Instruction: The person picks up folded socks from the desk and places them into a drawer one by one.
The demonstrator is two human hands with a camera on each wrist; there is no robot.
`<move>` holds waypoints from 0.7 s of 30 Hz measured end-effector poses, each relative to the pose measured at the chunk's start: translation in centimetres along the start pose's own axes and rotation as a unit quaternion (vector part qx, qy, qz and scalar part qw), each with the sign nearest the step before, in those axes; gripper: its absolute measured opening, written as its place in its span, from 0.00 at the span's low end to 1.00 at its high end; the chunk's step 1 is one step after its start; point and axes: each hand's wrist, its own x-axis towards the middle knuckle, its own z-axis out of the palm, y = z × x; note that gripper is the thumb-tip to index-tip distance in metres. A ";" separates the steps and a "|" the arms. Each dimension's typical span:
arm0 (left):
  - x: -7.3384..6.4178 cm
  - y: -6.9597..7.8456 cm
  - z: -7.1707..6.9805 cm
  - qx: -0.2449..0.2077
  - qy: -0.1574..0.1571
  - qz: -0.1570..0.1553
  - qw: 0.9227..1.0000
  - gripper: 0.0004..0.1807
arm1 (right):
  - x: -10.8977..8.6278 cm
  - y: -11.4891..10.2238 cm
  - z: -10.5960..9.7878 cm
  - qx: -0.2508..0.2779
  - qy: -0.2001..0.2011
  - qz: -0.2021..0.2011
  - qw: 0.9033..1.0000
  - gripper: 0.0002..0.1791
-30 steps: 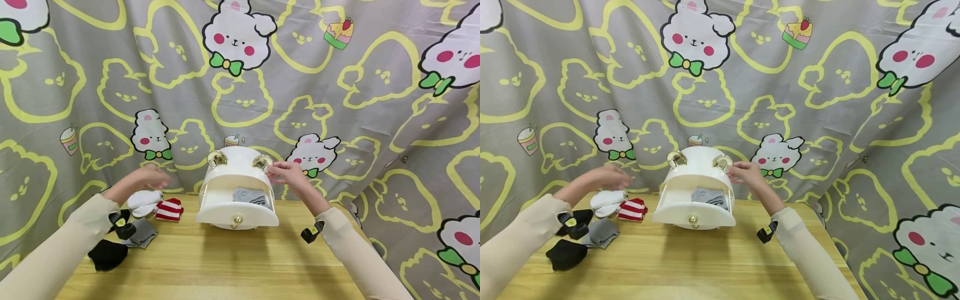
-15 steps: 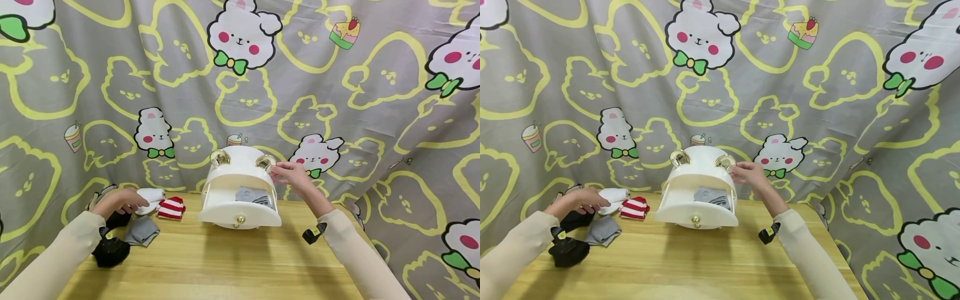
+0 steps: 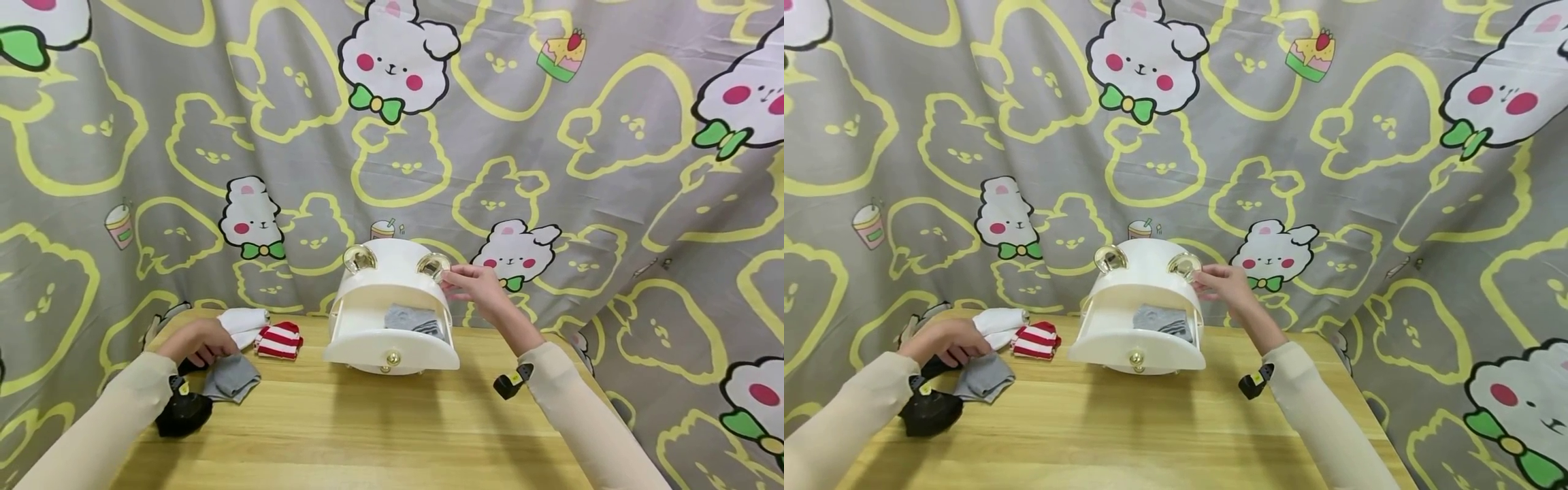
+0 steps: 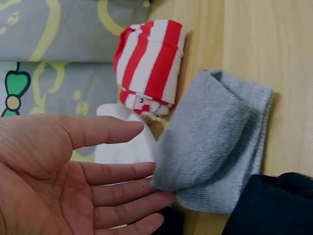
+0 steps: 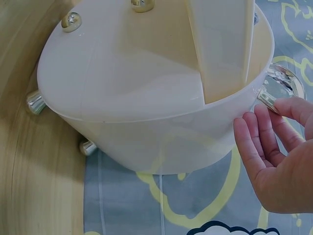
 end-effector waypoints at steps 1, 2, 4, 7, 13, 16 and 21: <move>0.1 0.0 0.2 0.001 0.000 -0.001 1.000 0.14 | 0.0 0.0 -0.1 -0.001 0.000 0.000 1.000 0.19; 0.2 0.1 0.3 0.002 0.001 -0.003 1.000 0.16 | -0.1 0.0 -0.1 -0.001 0.000 0.000 1.000 0.18; 0.2 0.1 0.6 0.012 0.003 -0.006 1.000 0.19 | -0.1 0.1 -0.1 -0.002 -0.002 -0.002 1.000 0.19; 0.3 0.3 1.0 0.034 0.006 -0.013 0.999 0.24 | -0.2 0.0 -0.1 -0.003 -0.005 -0.006 1.000 0.20; 0.9 0.5 1.9 0.060 0.013 -0.028 0.998 0.31 | -0.2 -0.1 -0.1 -0.002 -0.001 -0.004 1.000 0.19; 1.3 0.7 2.2 0.068 0.017 -0.034 0.997 0.32 | -0.1 -0.1 -0.2 -0.002 -0.001 -0.002 1.000 0.19; 1.6 0.9 2.5 0.085 0.020 -0.026 0.996 0.32 | 0.0 0.0 -0.2 -0.004 -0.007 0.000 1.000 0.21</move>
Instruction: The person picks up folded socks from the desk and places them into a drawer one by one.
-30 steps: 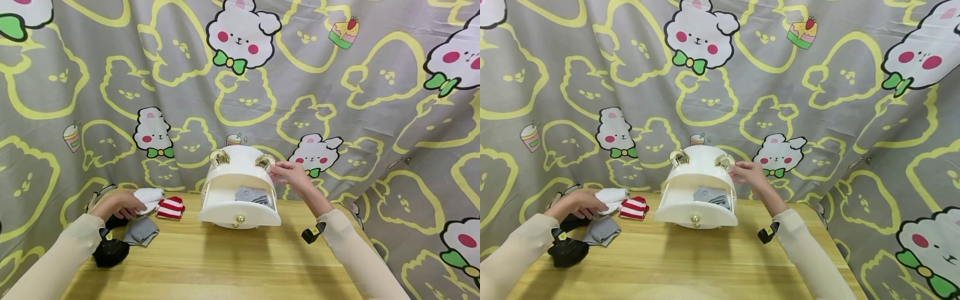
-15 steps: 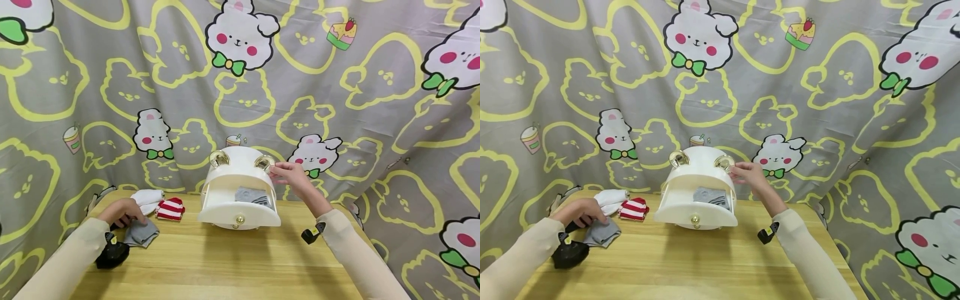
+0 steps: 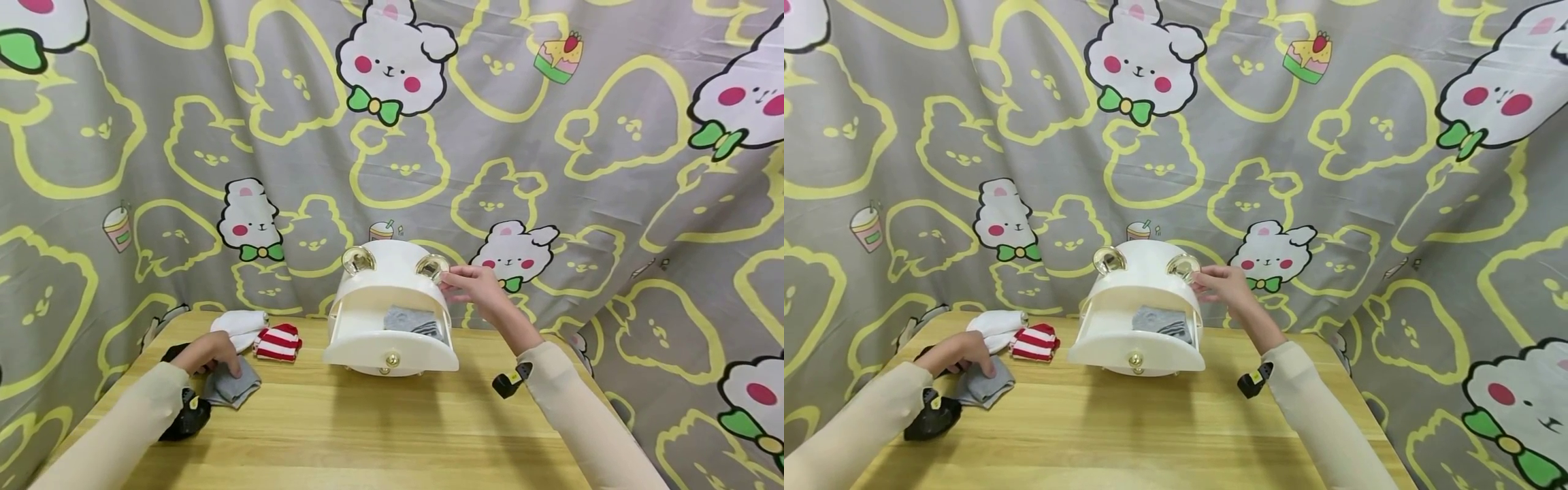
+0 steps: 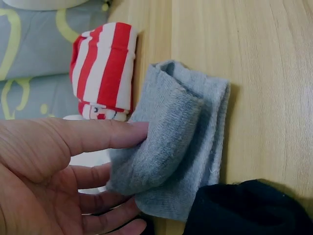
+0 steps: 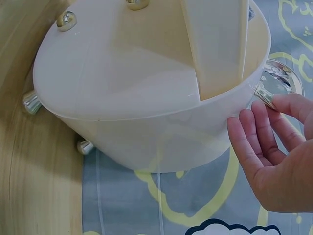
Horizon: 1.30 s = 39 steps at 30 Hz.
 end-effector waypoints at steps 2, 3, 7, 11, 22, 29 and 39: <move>0.0 0.1 0.0 0.006 0.001 0.005 1.000 0.31 | 0.0 0.0 0.0 0.000 -0.003 0.000 1.000 0.21; -0.1 0.1 0.0 0.008 0.002 0.007 1.000 0.31 | 0.0 0.1 0.0 -0.001 -0.004 0.000 1.000 0.21; 0.0 -0.1 -0.1 -0.010 0.000 0.010 1.000 0.31 | 0.1 0.2 -0.1 -0.005 -0.001 -0.003 1.000 0.21; 0.0 -0.8 -0.3 -0.044 -0.007 0.015 0.999 0.30 | 0.1 0.2 0.0 -0.002 0.000 -0.004 1.000 0.21; -0.3 -2.9 -1.5 -0.138 -0.098 0.093 0.981 0.26 | 0.2 0.4 -0.1 0.007 -0.003 -0.002 1.000 0.19; -0.8 -3.0 -2.2 -0.136 -0.128 0.122 0.975 0.06 | 0.2 0.4 -0.1 0.000 -0.001 -0.002 1.000 0.22; -0.8 -3.2 -2.4 -0.168 -0.147 0.141 0.964 0.18 | 0.4 0.4 -0.2 0.000 -0.002 0.003 1.000 0.23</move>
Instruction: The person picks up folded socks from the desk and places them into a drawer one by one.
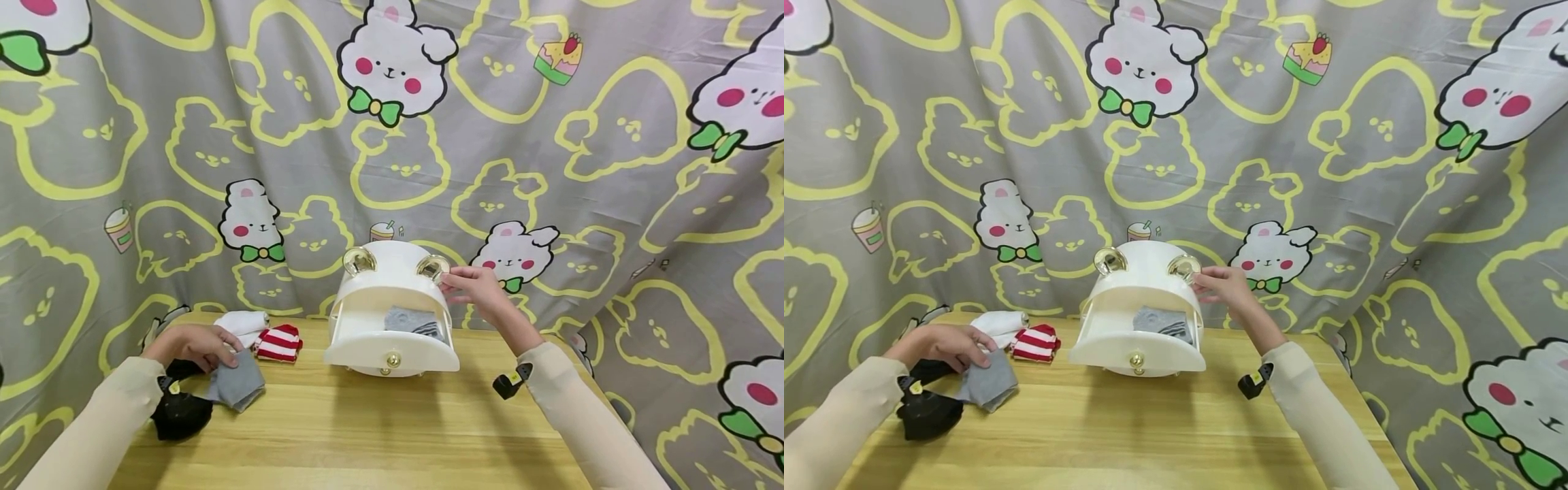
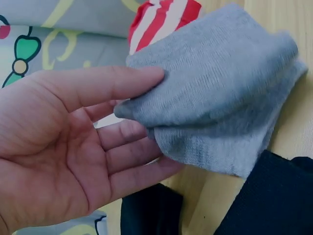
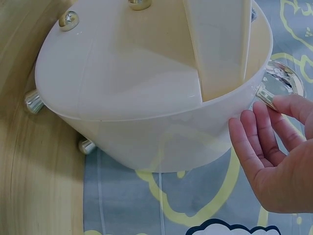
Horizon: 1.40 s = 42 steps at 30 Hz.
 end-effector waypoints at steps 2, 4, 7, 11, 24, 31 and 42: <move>0.0 0.0 0.0 -0.012 0.003 0.007 1.000 0.19 | 0.0 0.0 0.0 0.000 -0.001 -0.001 1.000 0.23; 0.0 0.1 0.0 -0.025 0.008 0.012 1.000 0.20 | 0.0 -0.1 0.0 0.001 -0.001 0.000 1.000 0.22; -0.1 0.4 -0.1 -0.045 0.017 0.023 0.999 0.22 | -0.1 -0.1 0.1 0.000 0.000 -0.002 1.000 0.21; -0.2 1.0 -0.3 -0.074 0.022 0.032 0.997 0.26 | -0.1 -0.2 0.1 0.000 -0.001 -0.004 1.000 0.21; -2.3 4.0 -1.3 -0.116 -0.004 0.110 0.987 0.30 | -0.1 -0.3 0.0 -0.001 0.000 -0.006 1.000 0.20; -3.5 6.6 -2.1 -0.128 0.021 0.128 0.983 0.40 | -0.2 -0.3 0.0 -0.004 0.002 -0.006 1.000 0.20; -4.8 11.4 -1.2 -0.196 0.033 0.145 0.969 0.31 | -0.3 -0.3 0.1 -0.003 0.002 0.001 1.000 0.21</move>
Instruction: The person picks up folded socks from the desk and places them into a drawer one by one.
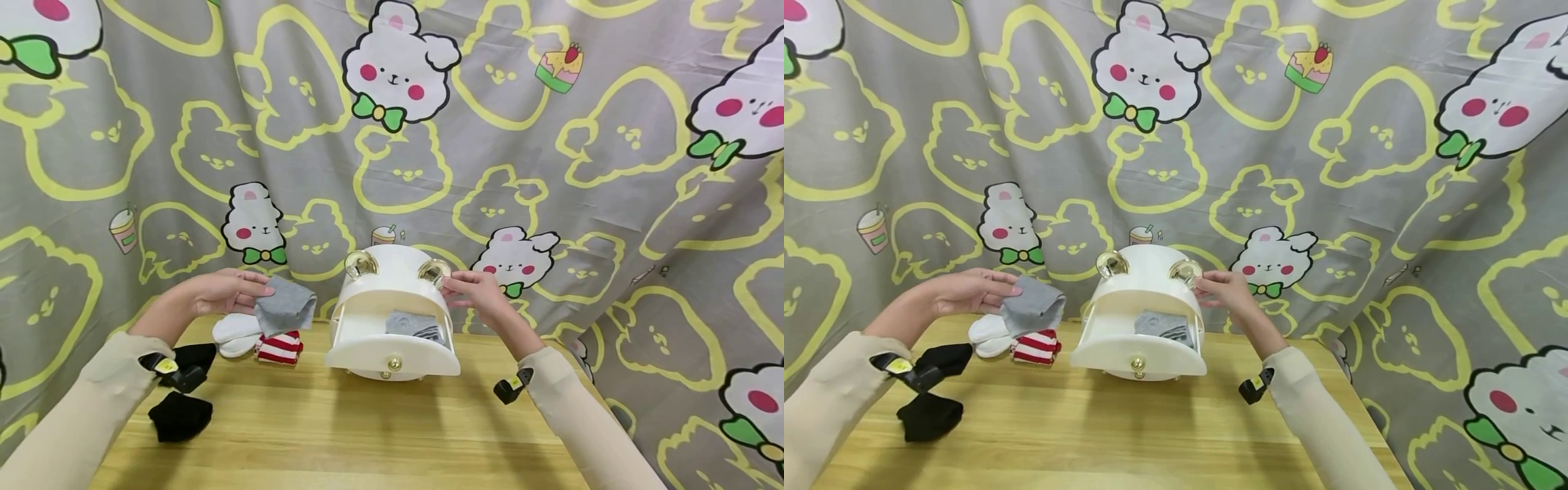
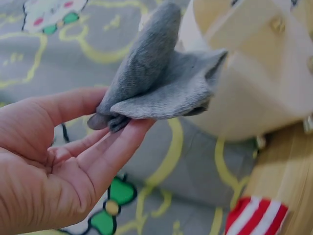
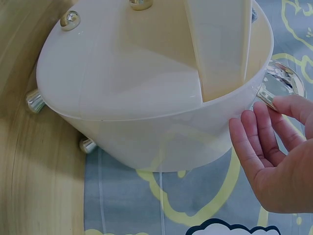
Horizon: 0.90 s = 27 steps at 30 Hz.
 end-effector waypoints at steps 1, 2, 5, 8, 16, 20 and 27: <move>0.0 0.4 0.4 -0.004 0.001 0.002 1.000 0.31 | 0.0 0.0 0.0 0.000 0.000 0.000 1.000 0.21; 0.0 0.7 0.8 -0.005 0.002 0.005 1.000 0.33 | 0.0 0.0 0.0 0.000 -0.001 0.000 1.000 0.21; 0.1 1.8 2.2 -0.009 0.011 0.007 1.000 0.36 | 0.0 0.1 -0.1 -0.001 -0.002 -0.001 1.000 0.21; 0.0 2.8 3.9 -0.022 0.015 0.014 1.000 0.35 | 0.0 0.2 -0.2 -0.002 -0.002 -0.002 1.000 0.22; 0.4 4.5 7.1 -0.058 -0.001 0.028 0.998 0.20 | 0.0 0.3 -0.1 -0.006 -0.004 -0.006 1.000 0.23; 0.8 4.9 8.1 -0.056 -0.003 0.024 0.998 0.26 | 0.0 0.3 0.0 -0.007 -0.002 -0.010 1.000 0.21; 1.6 5.4 9.8 -0.046 -0.009 0.009 0.999 0.23 | 0.0 0.3 -0.1 -0.004 0.001 -0.011 1.000 0.19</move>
